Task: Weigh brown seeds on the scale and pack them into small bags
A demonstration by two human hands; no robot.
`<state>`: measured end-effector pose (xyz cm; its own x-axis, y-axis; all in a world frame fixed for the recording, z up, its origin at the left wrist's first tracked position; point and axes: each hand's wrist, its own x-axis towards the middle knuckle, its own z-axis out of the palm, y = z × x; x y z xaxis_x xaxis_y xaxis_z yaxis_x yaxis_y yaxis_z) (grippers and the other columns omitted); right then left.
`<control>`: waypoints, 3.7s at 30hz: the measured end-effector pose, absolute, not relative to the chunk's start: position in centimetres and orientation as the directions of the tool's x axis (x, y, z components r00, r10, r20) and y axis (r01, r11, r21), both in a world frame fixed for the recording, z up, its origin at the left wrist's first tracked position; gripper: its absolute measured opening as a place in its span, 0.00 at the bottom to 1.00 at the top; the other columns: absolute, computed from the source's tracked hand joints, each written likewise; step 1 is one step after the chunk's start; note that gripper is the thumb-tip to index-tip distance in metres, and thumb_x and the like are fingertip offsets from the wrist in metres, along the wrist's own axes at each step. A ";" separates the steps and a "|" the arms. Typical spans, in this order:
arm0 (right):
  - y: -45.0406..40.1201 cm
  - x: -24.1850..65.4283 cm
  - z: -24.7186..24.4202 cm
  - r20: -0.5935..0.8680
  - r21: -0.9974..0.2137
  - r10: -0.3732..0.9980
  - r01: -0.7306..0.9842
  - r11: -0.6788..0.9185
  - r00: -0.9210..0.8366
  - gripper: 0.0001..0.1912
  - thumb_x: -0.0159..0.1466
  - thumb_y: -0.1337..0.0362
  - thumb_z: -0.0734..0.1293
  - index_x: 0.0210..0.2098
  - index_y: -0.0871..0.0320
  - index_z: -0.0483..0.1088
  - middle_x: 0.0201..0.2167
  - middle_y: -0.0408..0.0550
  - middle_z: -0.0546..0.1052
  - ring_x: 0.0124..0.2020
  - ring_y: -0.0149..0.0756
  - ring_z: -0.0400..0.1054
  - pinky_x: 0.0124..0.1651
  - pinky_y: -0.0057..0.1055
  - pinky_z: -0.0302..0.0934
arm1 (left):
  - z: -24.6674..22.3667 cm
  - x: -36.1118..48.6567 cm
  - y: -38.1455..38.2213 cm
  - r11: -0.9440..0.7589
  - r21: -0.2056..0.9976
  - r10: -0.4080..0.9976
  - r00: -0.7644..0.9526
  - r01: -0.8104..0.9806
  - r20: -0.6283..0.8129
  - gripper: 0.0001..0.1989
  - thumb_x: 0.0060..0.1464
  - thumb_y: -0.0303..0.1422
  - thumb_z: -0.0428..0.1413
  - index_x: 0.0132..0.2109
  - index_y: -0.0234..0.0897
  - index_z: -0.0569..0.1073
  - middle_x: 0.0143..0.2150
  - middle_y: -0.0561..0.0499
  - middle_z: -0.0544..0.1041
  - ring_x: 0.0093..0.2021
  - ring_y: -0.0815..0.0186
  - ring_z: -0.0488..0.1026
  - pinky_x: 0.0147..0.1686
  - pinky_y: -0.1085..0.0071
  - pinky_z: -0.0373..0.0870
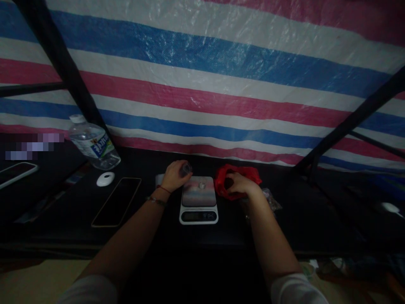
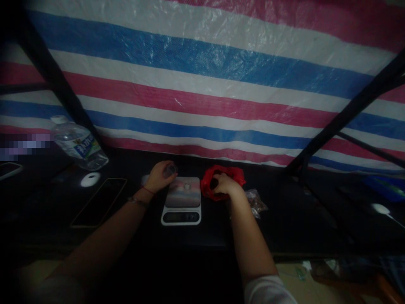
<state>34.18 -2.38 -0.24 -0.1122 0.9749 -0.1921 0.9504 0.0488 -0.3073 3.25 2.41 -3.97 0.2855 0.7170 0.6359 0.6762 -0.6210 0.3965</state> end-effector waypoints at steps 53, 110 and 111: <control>-2.9 33.2 -0.6 -0.130 -0.339 0.972 0.930 0.140 -0.194 0.17 0.53 0.72 0.66 0.42 0.60 0.76 0.44 0.53 0.77 0.47 0.40 0.69 0.50 0.28 0.60 | -4.3 3.3 2.8 -0.628 0.476 0.752 0.324 0.616 0.574 0.18 0.48 0.37 0.58 0.48 0.37 0.72 0.45 0.45 0.76 0.47 0.57 0.73 0.51 0.57 0.69; -1.9 33.3 -0.3 -0.172 -0.118 0.969 0.981 0.157 -0.176 0.15 0.55 0.77 0.63 0.38 0.60 0.77 0.39 0.52 0.79 0.39 0.36 0.73 0.42 0.24 0.61 | -3.9 3.2 2.6 -0.625 0.513 0.765 0.332 0.588 0.552 0.18 0.49 0.38 0.56 0.47 0.36 0.73 0.45 0.45 0.76 0.47 0.57 0.73 0.51 0.59 0.68; -2.0 33.4 -0.2 -0.168 -0.115 0.972 0.982 0.149 -0.167 0.15 0.55 0.76 0.63 0.39 0.60 0.77 0.39 0.51 0.79 0.39 0.35 0.73 0.42 0.24 0.61 | -3.9 3.2 2.6 -0.624 0.513 0.766 0.333 0.589 0.550 0.18 0.49 0.38 0.56 0.47 0.37 0.73 0.45 0.45 0.76 0.47 0.57 0.73 0.51 0.59 0.68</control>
